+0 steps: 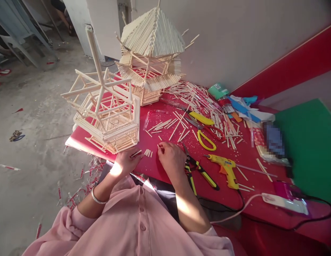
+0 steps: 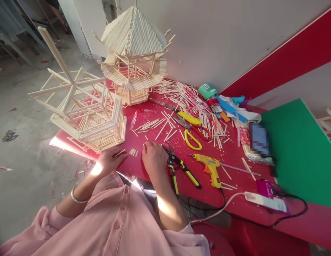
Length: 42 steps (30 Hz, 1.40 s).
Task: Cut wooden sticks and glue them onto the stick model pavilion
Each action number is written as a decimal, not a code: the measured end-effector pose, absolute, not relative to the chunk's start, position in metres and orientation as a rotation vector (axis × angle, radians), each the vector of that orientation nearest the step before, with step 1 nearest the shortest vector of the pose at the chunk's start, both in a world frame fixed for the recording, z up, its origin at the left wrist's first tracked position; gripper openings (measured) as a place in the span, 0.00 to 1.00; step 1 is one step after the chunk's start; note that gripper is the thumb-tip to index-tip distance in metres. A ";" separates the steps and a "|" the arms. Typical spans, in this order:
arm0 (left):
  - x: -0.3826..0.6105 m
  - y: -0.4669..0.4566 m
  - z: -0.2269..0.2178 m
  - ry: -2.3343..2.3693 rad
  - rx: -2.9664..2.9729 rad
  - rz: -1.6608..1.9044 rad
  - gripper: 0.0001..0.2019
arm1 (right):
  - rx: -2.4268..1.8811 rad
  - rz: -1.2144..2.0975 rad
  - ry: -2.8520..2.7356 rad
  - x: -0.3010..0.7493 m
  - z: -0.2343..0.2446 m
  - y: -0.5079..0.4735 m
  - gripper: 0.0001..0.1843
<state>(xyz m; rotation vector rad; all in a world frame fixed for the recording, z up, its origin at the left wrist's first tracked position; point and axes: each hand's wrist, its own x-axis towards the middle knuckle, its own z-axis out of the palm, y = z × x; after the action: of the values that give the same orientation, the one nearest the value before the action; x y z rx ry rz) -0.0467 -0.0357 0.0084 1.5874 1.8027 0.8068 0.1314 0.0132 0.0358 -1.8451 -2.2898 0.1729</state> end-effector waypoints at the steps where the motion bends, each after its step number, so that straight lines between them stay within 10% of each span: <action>1: -0.047 -0.036 0.008 1.790 1.592 0.820 0.07 | -1.855 0.194 -2.316 0.129 0.038 0.011 0.08; 42: -0.052 -0.037 0.015 1.671 1.605 0.853 0.07 | -1.623 0.427 -2.375 0.136 0.026 -0.019 0.18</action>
<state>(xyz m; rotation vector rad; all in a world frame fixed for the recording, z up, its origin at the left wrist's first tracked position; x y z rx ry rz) -0.0516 -0.0370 0.0153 1.6045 1.6706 0.8535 0.1360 -0.0194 0.0258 -1.6232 -2.3748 0.4268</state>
